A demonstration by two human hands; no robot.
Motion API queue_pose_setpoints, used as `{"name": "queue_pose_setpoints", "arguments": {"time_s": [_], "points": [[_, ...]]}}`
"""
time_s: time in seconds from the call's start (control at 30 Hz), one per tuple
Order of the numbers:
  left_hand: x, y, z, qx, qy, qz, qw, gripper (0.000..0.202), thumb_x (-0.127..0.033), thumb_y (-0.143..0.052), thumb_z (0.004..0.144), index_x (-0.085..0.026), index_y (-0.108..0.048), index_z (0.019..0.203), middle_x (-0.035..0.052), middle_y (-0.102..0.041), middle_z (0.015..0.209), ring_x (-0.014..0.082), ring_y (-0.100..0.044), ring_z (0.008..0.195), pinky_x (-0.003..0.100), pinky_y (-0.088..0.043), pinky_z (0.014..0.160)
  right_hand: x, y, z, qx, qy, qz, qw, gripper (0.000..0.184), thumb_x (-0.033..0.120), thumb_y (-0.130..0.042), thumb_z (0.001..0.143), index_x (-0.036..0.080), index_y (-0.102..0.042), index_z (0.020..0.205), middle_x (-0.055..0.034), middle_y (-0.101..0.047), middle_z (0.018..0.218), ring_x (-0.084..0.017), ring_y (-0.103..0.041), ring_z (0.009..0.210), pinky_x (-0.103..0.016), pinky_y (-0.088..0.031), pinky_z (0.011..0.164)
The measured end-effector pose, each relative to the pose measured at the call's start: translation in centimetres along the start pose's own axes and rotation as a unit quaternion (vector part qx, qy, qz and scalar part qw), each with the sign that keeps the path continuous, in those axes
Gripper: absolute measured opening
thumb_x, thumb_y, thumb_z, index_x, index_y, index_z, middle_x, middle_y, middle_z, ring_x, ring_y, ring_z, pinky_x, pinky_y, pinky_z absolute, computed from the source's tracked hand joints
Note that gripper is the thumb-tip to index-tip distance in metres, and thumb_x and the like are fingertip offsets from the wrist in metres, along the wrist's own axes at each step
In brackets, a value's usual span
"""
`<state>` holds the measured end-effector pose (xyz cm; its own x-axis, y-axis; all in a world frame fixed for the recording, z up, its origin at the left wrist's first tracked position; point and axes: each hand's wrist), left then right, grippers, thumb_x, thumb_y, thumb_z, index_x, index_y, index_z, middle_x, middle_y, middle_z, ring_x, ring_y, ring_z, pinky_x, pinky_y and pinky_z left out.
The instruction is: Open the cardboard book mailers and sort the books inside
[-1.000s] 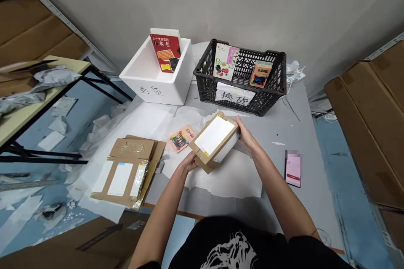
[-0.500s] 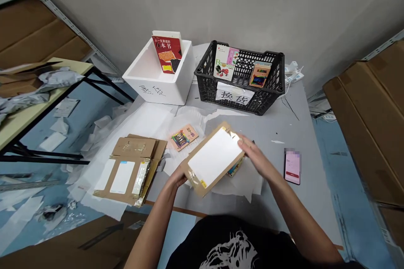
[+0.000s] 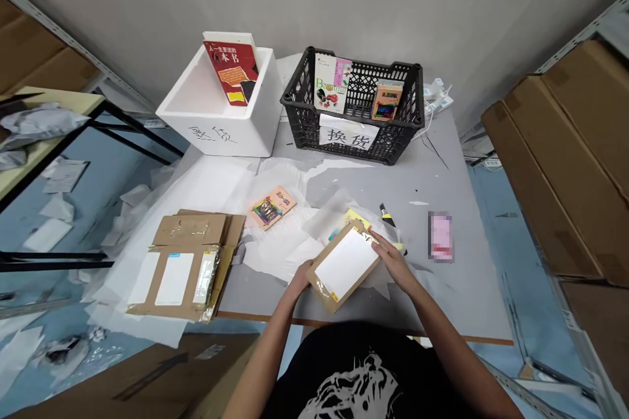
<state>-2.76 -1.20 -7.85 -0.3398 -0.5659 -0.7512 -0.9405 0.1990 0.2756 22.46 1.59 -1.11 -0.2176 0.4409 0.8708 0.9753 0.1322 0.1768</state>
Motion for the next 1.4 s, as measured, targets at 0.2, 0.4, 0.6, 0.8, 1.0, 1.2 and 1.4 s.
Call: {"name": "queue_pose_setpoints", "arguments": {"time_s": [0.2,0.4,0.6,0.8,1.0,1.2,1.4], "points": [[-6.4,0.2,-3.3,-0.168,-0.083,0.206,0.96,0.047,-0.043,-0.032,0.091,-0.015,-0.049,0.125,0.0167,-0.055,0.126,0.0286,-0.05,0.118,0.042,-0.039,0.094,-1.4,0.3,1.6,-0.04,-0.006,-0.014,0.999,0.047,0.054,-0.049,0.081,0.028,-0.063,0.118,-0.0014,-0.06,0.127,-0.025,-0.05,0.121,-0.043,-0.033,0.105],[-9.3,-5.6,-7.0,-0.151,-0.198,0.384,0.889,0.086,-0.058,-0.059,0.072,-0.022,-0.028,0.143,0.02,-0.032,0.144,0.0405,-0.037,0.124,0.054,-0.036,0.094,-0.8,-1.2,0.1,-0.059,0.024,-0.064,0.996,0.046,0.053,-0.049,0.081,0.026,-0.066,0.114,-0.0034,-0.063,0.122,-0.026,-0.052,0.119,-0.042,-0.036,0.104],[-7.5,-6.7,-6.7,-0.179,-0.217,0.461,0.842,0.093,-0.041,-0.068,0.067,-0.022,-0.023,0.145,0.0219,-0.029,0.141,0.0385,-0.039,0.117,0.052,-0.034,0.093,-1.3,-0.6,-0.1,-0.011,0.056,-0.044,0.997,0.056,0.059,-0.034,0.087,0.023,-0.062,0.119,-0.0058,-0.062,0.123,-0.024,-0.053,0.119,-0.041,-0.036,0.103],[-9.6,-2.9,-4.1,-0.194,-0.253,0.472,0.822,0.087,-0.047,-0.064,0.07,-0.025,-0.025,0.145,0.0182,-0.027,0.144,0.039,-0.035,0.12,0.052,-0.028,0.096,-3.7,2.7,3.4,-0.18,0.054,-0.304,0.934,0.046,0.035,-0.037,0.09,0.015,-0.052,0.128,-0.0145,-0.052,0.131,-0.028,-0.04,0.125,-0.041,-0.034,0.101],[-7.1,-4.2,-1.3,-0.198,-0.247,0.472,0.823,0.084,-0.051,-0.061,0.072,-0.022,-0.029,0.144,0.0198,-0.027,0.144,0.0386,-0.035,0.122,0.051,-0.03,0.095,-6.8,3.8,7.4,-0.179,-0.088,-0.532,0.823,0.042,0.008,-0.04,0.081,0.007,-0.05,0.122,-0.0221,-0.053,0.119,-0.029,-0.046,0.112,-0.038,-0.036,0.09],[-5.5,-4.7,-1.3,-0.205,-0.25,0.454,0.83,0.084,-0.046,-0.063,0.07,-0.024,-0.03,0.144,0.0179,-0.026,0.145,0.0382,-0.033,0.124,0.051,-0.029,0.098,-6.9,3.2,8.6,-0.146,-0.052,-0.554,0.818,0.037,0.026,-0.052,0.083,0.006,-0.052,0.114,-0.0202,-0.053,0.114,-0.03,-0.043,0.11,-0.038,-0.029,0.096],[-5.6,-4.3,-0.7,-0.199,-0.264,0.452,0.829,0.083,-0.047,-0.063,0.07,-0.022,-0.031,0.143,0.0189,-0.024,0.146,0.0388,-0.03,0.126,0.051,-0.027,0.099,-6.3,3.4,9.9,-0.118,-0.072,-0.551,0.823,0.032,0.018,-0.047,0.084,0.006,-0.051,0.114,-0.0212,-0.054,0.114,-0.028,-0.046,0.109,-0.036,-0.033,0.091]]}}
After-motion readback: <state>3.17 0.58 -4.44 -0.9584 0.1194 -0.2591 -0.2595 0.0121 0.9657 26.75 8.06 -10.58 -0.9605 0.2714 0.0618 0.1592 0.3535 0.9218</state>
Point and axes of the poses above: each hand's wrist, its own z-axis towards the middle knuckle, its own y-axis out of the back of the hand, x = y × z
